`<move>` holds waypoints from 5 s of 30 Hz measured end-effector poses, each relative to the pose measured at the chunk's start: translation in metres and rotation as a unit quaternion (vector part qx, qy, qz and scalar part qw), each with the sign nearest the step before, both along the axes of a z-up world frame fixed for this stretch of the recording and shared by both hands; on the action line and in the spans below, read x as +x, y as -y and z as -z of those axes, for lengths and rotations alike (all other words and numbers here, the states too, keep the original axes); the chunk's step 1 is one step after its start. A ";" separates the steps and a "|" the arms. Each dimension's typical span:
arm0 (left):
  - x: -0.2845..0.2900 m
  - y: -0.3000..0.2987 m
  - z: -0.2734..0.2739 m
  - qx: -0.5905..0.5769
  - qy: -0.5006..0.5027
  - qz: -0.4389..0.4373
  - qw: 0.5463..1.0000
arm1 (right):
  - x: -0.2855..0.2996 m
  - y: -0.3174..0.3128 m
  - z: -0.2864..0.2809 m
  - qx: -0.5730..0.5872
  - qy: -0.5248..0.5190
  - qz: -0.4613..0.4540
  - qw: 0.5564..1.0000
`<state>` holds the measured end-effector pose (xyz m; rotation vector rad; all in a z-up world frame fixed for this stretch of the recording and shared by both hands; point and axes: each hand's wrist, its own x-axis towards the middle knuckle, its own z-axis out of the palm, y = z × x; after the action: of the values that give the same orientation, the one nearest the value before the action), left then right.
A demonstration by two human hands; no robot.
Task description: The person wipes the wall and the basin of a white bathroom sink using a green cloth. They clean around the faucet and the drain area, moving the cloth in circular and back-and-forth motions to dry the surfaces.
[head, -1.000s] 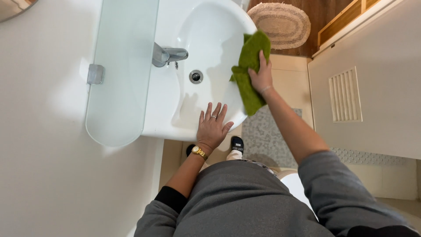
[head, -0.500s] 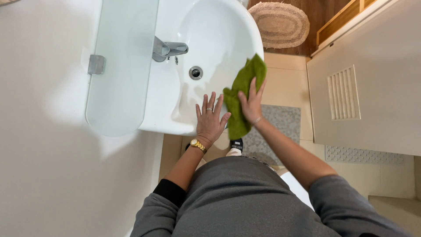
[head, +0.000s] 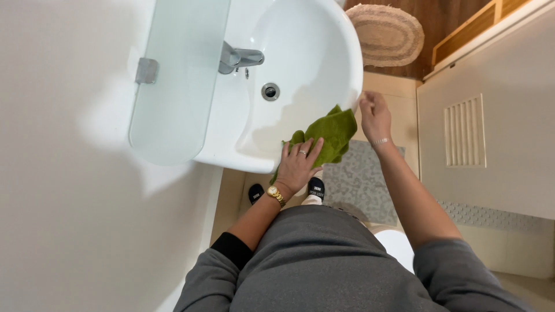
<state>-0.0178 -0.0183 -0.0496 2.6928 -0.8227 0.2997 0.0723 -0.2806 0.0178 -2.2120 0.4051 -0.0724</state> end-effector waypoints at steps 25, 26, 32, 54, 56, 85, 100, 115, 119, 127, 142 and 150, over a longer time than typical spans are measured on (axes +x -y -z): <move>0.009 0.025 0.011 -0.058 0.029 -0.037 0.997 | 0.062 -0.020 0.099 -0.132 0.036 0.027 0.990; 0.013 0.025 0.012 -0.047 0.012 -0.023 0.999 | 0.066 -0.016 0.103 -0.143 0.058 0.018 0.988; -0.003 -0.059 -0.001 -0.065 0.074 0.026 0.995 | 0.058 -0.017 0.089 -0.138 0.016 0.011 0.990; 0.006 0.002 -0.027 -0.040 -0.127 0.003 0.991 | 0.059 -0.029 0.078 -0.155 0.000 0.052 0.987; 0.009 -0.002 -0.034 -0.070 -0.179 0.016 0.981 | 0.064 -0.011 0.093 -0.063 0.018 -0.003 0.998; 0.029 -0.067 -0.042 -0.142 -0.084 -0.140 0.976 | 0.005 -0.017 0.034 -0.377 0.274 -0.286 0.837; 0.025 -0.062 -0.032 -0.111 -0.106 -0.163 0.975 | -0.085 -0.069 0.065 -0.179 0.306 -0.255 0.899; 0.017 -0.057 -0.031 -0.073 -0.100 -0.172 0.977 | 0.028 -0.053 0.013 -0.203 0.069 -0.097 0.972; 0.021 -0.055 -0.024 -0.062 -0.050 -0.179 0.981 | 0.117 -0.041 0.003 -0.297 -0.008 -0.085 0.951; 0.020 -0.058 -0.047 -0.078 -0.031 -0.186 0.979 | 0.201 -0.056 -0.027 -0.354 -0.059 -0.112 0.927; 0.023 -0.051 -0.038 -0.063 -0.049 -0.206 0.975 | 0.201 0.148 0.049 -0.288 -0.111 0.102 0.946; 0.021 -0.053 -0.037 -0.044 -0.074 -0.193 0.977 | 0.074 0.038 -0.048 -0.328 0.175 0.051 0.927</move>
<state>0.0034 0.0348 -0.0122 2.7345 -0.2329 0.2113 0.1459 -0.3190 0.0663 -2.7521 0.3210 -0.7443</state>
